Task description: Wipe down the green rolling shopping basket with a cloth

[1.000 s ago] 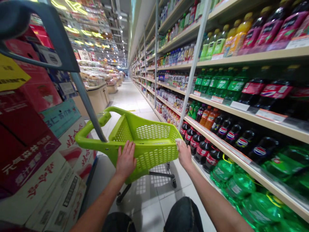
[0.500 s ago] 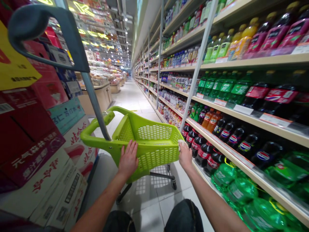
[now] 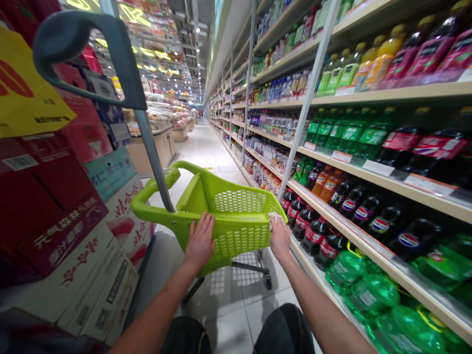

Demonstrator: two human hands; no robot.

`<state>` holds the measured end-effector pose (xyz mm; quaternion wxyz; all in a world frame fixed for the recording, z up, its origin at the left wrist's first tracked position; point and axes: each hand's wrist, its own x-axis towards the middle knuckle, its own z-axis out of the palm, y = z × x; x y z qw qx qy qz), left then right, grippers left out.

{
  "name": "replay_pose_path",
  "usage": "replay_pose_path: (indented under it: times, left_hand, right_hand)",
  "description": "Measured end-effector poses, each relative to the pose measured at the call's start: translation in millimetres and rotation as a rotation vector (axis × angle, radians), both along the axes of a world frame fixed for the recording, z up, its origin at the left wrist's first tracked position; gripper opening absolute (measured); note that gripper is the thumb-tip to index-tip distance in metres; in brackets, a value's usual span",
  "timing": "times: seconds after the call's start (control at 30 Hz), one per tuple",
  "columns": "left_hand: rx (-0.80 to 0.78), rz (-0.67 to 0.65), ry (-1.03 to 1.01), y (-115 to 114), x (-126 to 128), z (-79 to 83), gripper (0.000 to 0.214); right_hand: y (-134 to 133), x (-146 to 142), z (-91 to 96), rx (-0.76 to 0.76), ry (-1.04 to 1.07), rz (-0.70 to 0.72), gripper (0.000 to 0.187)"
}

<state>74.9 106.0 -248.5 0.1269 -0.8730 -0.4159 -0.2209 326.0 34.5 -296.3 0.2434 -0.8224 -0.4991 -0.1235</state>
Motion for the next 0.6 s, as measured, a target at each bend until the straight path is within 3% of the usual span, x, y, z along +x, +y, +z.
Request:
replay_pose_path:
  times: [0.17, 0.23, 0.33, 0.4, 0.6]
  left_hand:
    - [0.003, 0.007, 0.01, 0.3, -0.1, 0.5, 0.06]
    - [0.006, -0.003, 0.023, 0.4, -1.5, 1.0, 0.061]
    - [0.011, -0.014, 0.028, -0.5, -2.4, 0.7, 0.061]
    - [0.015, -0.012, 0.02, -1.4, -1.8, 0.0, 0.061]
    - [0.019, -0.001, 0.024, -2.2, -1.4, 0.0, 0.062]
  right_hand:
    - [11.7, -37.2, -2.2, -0.013, -0.098, 0.372, 0.051]
    - [8.2, -26.9, 0.2, -0.033, -0.076, 0.304, 0.05]
    - [-1.5, 1.2, 5.3, -0.05, 0.001, 0.036, 0.047]
    - [-4.1, 5.9, 6.2, -0.051, 0.023, -0.043, 0.047]
    - [5.0, -27.4, 0.1, -0.039, -0.074, 0.343, 0.052]
